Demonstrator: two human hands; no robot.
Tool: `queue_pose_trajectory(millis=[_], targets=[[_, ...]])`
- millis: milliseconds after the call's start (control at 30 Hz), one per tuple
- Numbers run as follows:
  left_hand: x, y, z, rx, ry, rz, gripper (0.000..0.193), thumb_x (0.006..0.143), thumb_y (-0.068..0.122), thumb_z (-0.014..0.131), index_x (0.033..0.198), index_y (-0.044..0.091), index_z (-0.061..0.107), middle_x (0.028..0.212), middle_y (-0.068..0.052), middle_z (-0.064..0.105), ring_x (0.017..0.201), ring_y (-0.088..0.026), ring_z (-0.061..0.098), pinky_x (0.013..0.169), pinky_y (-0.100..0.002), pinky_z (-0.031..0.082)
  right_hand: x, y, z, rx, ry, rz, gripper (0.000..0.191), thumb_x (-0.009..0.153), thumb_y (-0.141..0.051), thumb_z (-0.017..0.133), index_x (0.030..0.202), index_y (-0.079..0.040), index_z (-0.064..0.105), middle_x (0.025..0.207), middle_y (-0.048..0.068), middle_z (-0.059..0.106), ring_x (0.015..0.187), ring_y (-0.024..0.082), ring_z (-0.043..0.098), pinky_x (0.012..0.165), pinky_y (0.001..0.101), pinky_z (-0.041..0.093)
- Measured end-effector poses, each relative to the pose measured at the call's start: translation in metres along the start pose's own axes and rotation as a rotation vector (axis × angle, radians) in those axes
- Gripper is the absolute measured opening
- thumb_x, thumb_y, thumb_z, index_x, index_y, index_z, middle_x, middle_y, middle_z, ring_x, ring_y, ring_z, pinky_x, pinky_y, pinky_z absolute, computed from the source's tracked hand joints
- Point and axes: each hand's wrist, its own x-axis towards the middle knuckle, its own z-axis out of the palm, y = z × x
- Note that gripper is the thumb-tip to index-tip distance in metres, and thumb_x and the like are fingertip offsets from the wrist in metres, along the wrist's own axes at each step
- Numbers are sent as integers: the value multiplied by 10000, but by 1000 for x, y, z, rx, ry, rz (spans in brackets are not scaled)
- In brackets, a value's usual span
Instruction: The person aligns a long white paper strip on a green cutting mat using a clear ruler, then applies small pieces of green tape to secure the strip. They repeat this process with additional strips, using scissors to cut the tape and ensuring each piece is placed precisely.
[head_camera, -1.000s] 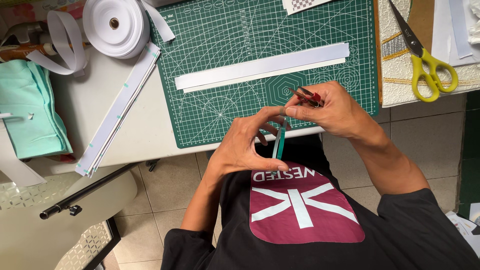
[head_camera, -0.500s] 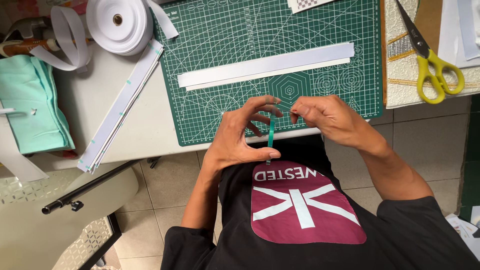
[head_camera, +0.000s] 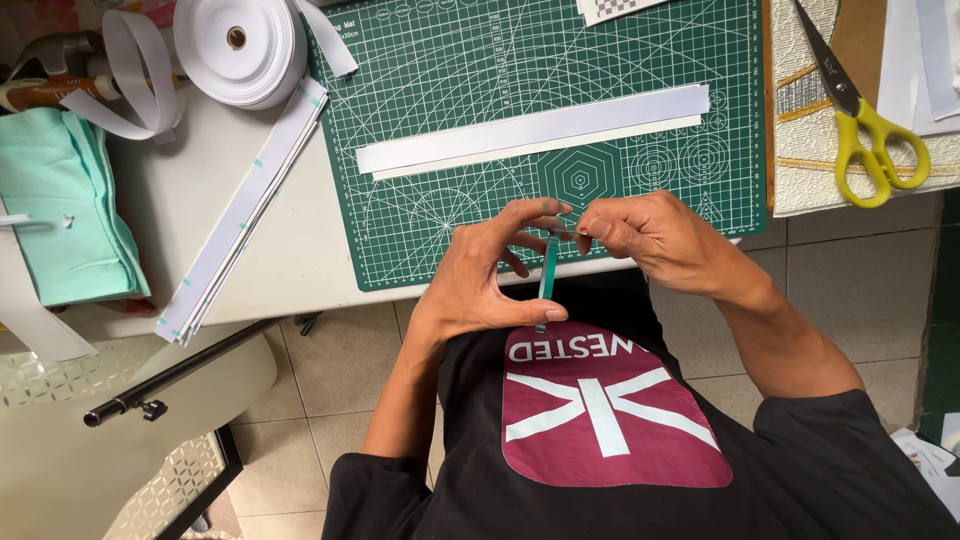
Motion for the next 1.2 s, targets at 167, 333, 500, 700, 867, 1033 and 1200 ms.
queue_pose_trajectory(millis=[167, 333, 500, 700, 867, 1033, 1200], targets=[[2, -3, 3, 14, 12, 5, 1006, 637, 688, 823, 1449, 154, 562, 1247, -114, 751, 1042, -263, 798, 785, -357, 701, 2, 5, 1, 25, -6, -4, 645, 965, -639, 377, 887, -119, 750, 434, -50, 383, 369, 83, 395, 383, 281, 325], [2, -4, 3, 8, 7, 9, 1003, 643, 699, 817, 1448, 157, 562, 1260, -111, 745, 1046, -263, 798, 778, -353, 707, 0, 5, 0, 40, -9, -28, 642, 986, -636, 385, 883, -113, 742, 461, -56, 380, 400, 71, 388, 394, 272, 325], [1, -1, 2, 19, 3, 11, 985, 657, 699, 814, 1445, 161, 569, 1288, -98, 742, 1057, -258, 799, 781, -346, 703, 1, 4, 0, 40, 1, 1, 626, 967, -630, 401, 872, -116, 746, 442, -50, 388, 383, 80, 384, 390, 283, 311], [1, 0, 2, 1, 8, -4, 986, 650, 699, 810, 1441, 161, 573, 1278, -96, 746, 1035, -253, 800, 769, -342, 695, -1, 1, 0, 32, 1, 6, 622, 980, -620, 403, 877, -110, 743, 471, -50, 396, 422, 75, 390, 414, 280, 316], [2, -1, 3, 5, 6, -2, 1003, 654, 700, 811, 1461, 162, 554, 1253, -93, 752, 1033, -251, 802, 766, -340, 698, 0, 1, -2, 45, -4, 8, 627, 984, -624, 402, 875, -109, 744, 468, -44, 395, 423, 79, 380, 416, 282, 308], [1, -1, 3, 16, 2, 9, 1003, 661, 696, 805, 1474, 170, 542, 1269, -94, 749, 1029, -253, 800, 757, -343, 696, 2, 5, 1, 53, 0, -38, 620, 984, -620, 407, 874, -106, 737, 472, -55, 454, 413, 69, 429, 400, 271, 340], [1, -1, 4, 2, 3, 7, 1019, 661, 701, 806, 1496, 189, 528, 1267, -89, 752, 1037, -256, 802, 769, -350, 703, 1, 11, 2, 49, 10, -64, 638, 974, -639, 412, 840, -98, 723, 509, -54, 521, 420, 68, 480, 389, 261, 356]])
